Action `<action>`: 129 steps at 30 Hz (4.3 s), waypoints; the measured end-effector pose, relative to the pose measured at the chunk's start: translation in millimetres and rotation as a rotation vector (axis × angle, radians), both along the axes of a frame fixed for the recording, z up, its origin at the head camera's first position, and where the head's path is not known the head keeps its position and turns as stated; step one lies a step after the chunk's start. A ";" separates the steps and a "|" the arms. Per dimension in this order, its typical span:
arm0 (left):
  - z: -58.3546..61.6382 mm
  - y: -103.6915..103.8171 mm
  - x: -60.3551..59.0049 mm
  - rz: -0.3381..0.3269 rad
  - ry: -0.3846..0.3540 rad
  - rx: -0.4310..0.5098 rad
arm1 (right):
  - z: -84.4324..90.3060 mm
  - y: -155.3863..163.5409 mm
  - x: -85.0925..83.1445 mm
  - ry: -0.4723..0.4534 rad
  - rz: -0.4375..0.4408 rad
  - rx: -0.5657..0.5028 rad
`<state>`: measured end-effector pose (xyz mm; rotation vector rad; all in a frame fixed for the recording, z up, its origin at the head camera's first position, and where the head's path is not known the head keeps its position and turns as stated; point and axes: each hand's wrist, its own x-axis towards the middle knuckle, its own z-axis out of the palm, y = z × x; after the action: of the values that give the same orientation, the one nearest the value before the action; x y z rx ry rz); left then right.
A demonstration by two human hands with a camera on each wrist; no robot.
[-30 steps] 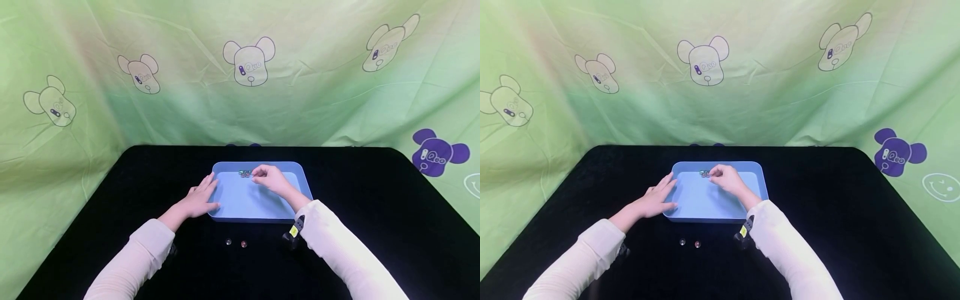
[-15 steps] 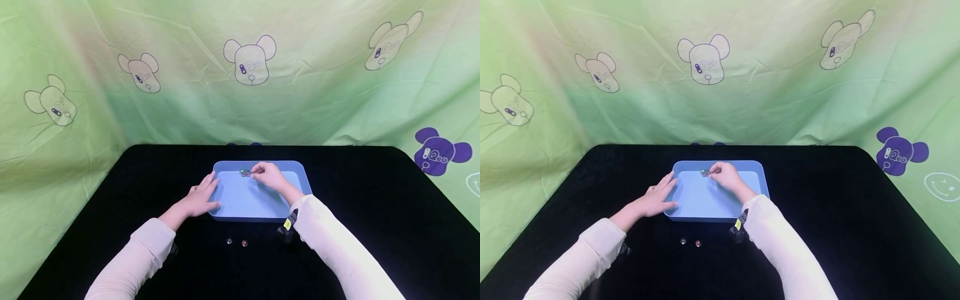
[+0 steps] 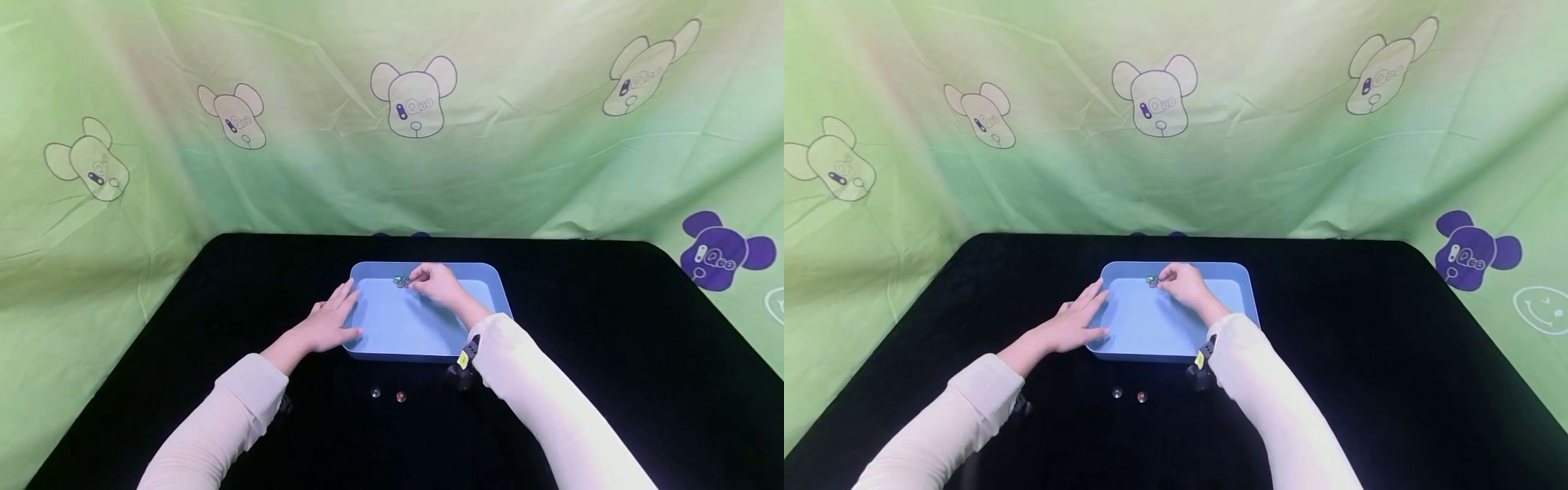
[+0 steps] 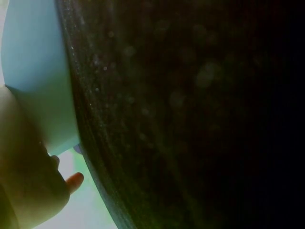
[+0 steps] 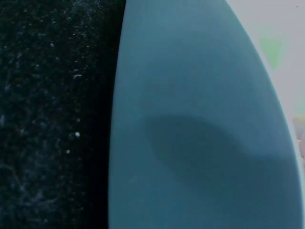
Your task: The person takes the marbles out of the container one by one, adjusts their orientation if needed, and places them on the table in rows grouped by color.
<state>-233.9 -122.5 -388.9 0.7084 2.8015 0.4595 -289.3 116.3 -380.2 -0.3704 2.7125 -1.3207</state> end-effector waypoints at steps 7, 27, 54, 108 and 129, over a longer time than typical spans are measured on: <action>0.9 -0.6 0.9 -0.001 -0.001 0.004 | -2.2 0.4 -4.7 -0.037 -0.021 -0.011; 0.5 -1.5 -0.4 -0.010 0.007 0.018 | -10.8 -0.3 -16.2 -0.005 0.030 0.068; -0.7 -2.1 0.1 -0.012 0.006 0.030 | -13.4 -7.3 -15.4 0.101 0.082 0.228; 1.1 -0.7 2.2 -0.007 0.000 0.031 | -4.1 0.1 -7.2 0.083 0.065 0.258; -0.3 -0.2 5.0 -0.008 0.009 0.046 | 0.9 6.6 7.3 0.030 0.049 0.130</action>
<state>-228.9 -122.7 -389.2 0.7325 2.8036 0.5223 -282.0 122.9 -379.3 -0.4436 2.7762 -1.1290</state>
